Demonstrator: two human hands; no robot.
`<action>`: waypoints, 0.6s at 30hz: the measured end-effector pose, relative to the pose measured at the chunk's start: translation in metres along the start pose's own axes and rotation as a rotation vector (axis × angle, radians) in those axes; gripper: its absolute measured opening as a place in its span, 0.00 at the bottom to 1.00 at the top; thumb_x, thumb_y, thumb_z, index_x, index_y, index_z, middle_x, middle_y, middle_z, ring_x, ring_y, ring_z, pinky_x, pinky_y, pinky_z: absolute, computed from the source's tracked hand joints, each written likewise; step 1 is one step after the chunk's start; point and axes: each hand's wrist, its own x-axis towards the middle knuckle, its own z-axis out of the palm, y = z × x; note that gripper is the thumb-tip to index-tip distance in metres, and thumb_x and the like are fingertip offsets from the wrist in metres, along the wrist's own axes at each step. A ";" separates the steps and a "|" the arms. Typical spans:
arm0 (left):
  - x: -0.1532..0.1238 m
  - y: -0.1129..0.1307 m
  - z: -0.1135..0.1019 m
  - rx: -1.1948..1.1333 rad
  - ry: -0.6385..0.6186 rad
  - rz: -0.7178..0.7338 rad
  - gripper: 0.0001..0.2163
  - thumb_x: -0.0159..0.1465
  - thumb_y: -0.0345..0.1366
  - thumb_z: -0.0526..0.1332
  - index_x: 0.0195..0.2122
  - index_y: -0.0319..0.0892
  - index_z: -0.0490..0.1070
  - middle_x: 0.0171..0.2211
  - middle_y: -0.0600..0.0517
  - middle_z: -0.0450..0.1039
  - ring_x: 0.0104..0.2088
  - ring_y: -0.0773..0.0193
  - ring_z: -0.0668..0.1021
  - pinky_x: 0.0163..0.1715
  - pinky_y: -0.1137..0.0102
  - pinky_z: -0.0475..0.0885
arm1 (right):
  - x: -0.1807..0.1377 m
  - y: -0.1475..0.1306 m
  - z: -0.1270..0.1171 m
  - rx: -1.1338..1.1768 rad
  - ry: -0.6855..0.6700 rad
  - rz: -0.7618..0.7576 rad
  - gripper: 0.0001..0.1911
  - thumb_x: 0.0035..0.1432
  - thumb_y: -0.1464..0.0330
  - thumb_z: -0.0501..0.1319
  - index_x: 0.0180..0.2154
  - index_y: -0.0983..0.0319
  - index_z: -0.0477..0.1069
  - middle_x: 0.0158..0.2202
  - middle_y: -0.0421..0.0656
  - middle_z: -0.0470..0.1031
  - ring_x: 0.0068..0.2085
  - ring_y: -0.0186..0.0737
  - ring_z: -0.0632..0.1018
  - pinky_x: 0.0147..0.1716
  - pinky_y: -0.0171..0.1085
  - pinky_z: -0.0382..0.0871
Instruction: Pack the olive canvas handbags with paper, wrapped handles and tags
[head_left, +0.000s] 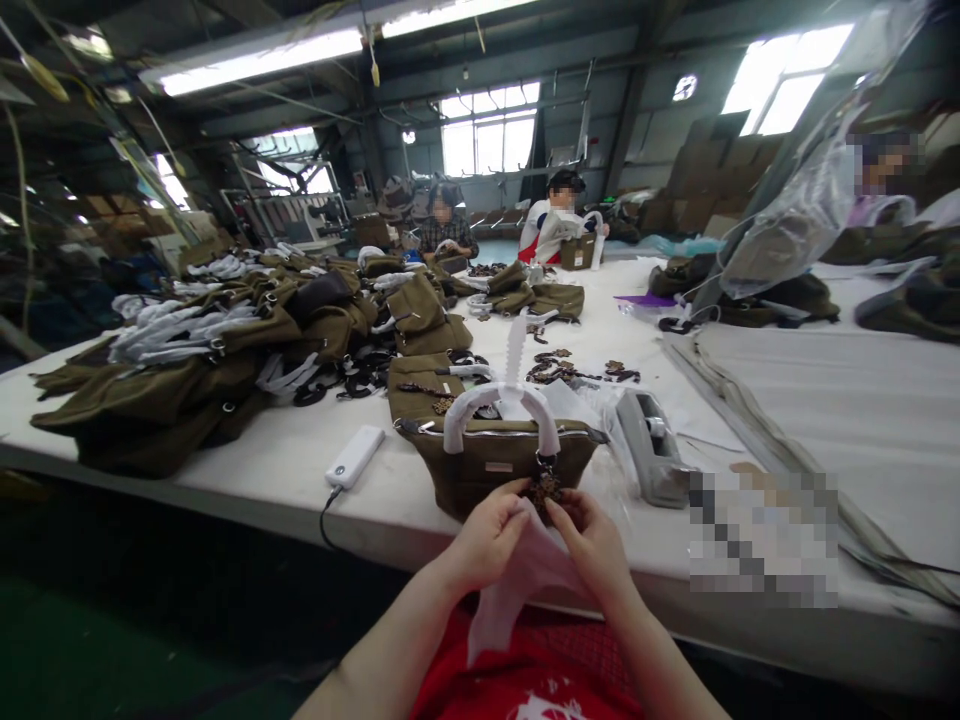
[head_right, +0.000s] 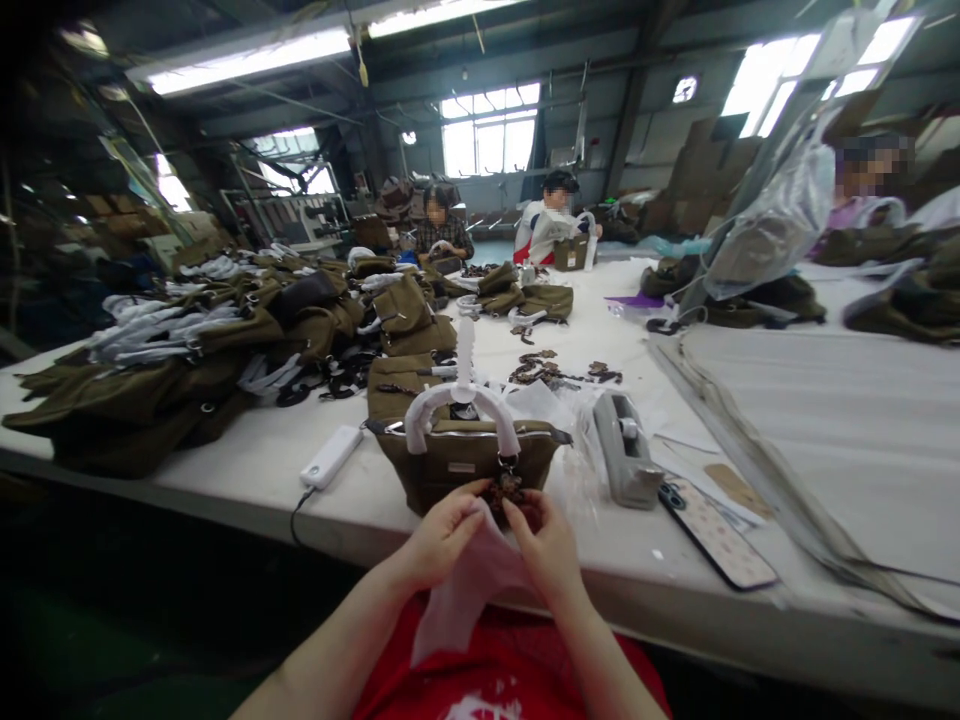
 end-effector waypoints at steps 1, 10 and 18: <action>0.001 0.002 0.007 -0.025 -0.022 0.039 0.11 0.68 0.36 0.53 0.34 0.41 0.73 0.55 0.44 0.71 0.57 0.57 0.71 0.60 0.64 0.62 | 0.002 -0.001 0.000 0.055 -0.006 0.024 0.26 0.50 0.48 0.67 0.39 0.64 0.72 0.34 0.48 0.80 0.34 0.45 0.80 0.34 0.40 0.73; 0.001 0.003 0.009 -0.128 -0.119 0.017 0.09 0.66 0.35 0.55 0.34 0.41 0.74 0.51 0.46 0.74 0.52 0.57 0.74 0.57 0.64 0.64 | 0.001 -0.007 -0.004 0.241 -0.069 0.218 0.29 0.44 0.45 0.68 0.35 0.65 0.77 0.30 0.45 0.80 0.31 0.43 0.78 0.32 0.39 0.72; -0.006 -0.006 0.038 -0.104 0.037 -0.081 0.09 0.62 0.37 0.59 0.29 0.41 0.76 0.40 0.47 0.74 0.45 0.57 0.73 0.51 0.63 0.66 | -0.003 -0.003 -0.008 0.063 -0.226 0.077 0.32 0.55 0.41 0.57 0.42 0.61 0.78 0.44 0.47 0.81 0.50 0.50 0.77 0.54 0.46 0.67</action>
